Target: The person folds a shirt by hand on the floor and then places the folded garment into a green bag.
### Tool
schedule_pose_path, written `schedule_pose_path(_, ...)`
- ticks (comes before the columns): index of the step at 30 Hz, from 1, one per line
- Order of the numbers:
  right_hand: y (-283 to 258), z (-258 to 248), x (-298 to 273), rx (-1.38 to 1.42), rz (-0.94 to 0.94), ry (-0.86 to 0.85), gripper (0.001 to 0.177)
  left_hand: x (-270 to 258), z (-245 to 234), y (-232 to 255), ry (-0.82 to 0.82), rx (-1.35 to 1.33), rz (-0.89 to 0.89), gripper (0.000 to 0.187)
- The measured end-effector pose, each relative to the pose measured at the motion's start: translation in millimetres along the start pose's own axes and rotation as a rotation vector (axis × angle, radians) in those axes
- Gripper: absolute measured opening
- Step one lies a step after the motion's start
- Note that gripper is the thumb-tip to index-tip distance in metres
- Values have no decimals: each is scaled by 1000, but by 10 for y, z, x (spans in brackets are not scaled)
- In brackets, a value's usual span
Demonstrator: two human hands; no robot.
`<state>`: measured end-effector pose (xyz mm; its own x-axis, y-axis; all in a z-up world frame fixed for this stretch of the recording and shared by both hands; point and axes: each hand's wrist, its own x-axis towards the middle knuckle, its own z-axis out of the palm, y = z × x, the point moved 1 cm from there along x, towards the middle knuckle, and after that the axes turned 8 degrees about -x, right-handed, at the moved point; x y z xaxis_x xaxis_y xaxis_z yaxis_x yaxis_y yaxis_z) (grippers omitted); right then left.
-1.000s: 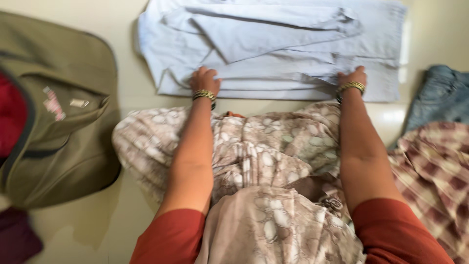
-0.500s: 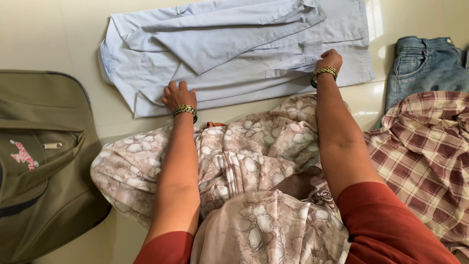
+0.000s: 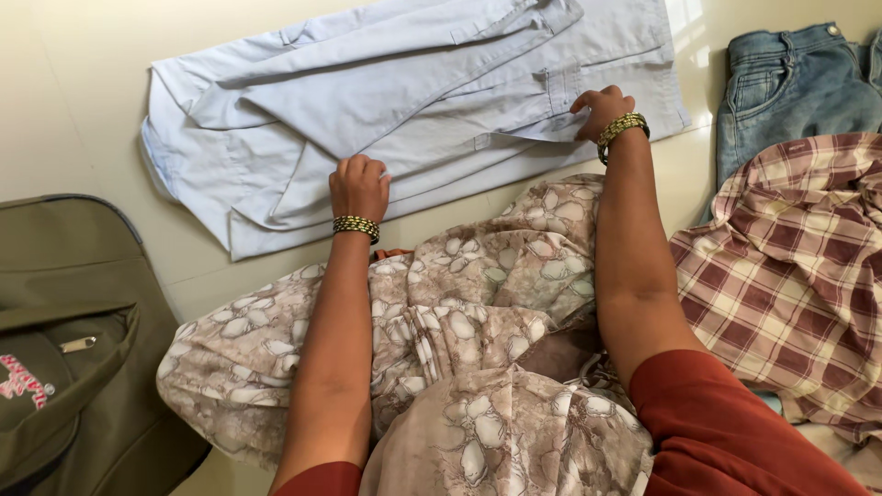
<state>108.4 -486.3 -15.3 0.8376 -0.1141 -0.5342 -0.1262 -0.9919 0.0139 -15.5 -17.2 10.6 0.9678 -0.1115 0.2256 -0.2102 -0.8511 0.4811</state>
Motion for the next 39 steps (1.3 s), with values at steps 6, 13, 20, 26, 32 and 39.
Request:
schedule_pose_path(6,6,-150,-50,-56,-62,-162,72,34,35,-88,-21,20,-78,24)
schedule_pose_path(13,143,19,150,129,-137,24,36,92,82,-135,-88,35,-138,23)
schedule_pose_path(20,279,179,521,342,-232,171,22,106,68,-94,-76,52,-117,23)
schedule_pose_path(26,142,143,520,388,-90,148,27,111,47,-82,-90,53,-112,24)
schedule_pose_path(32,83,87,476,444,-46,172,28,98,48,-76,-82,51,-104,25)
schedule_pose_path(39,-31,84,445,351,-30,244,31,52,54,-110,-75,51,-83,26)
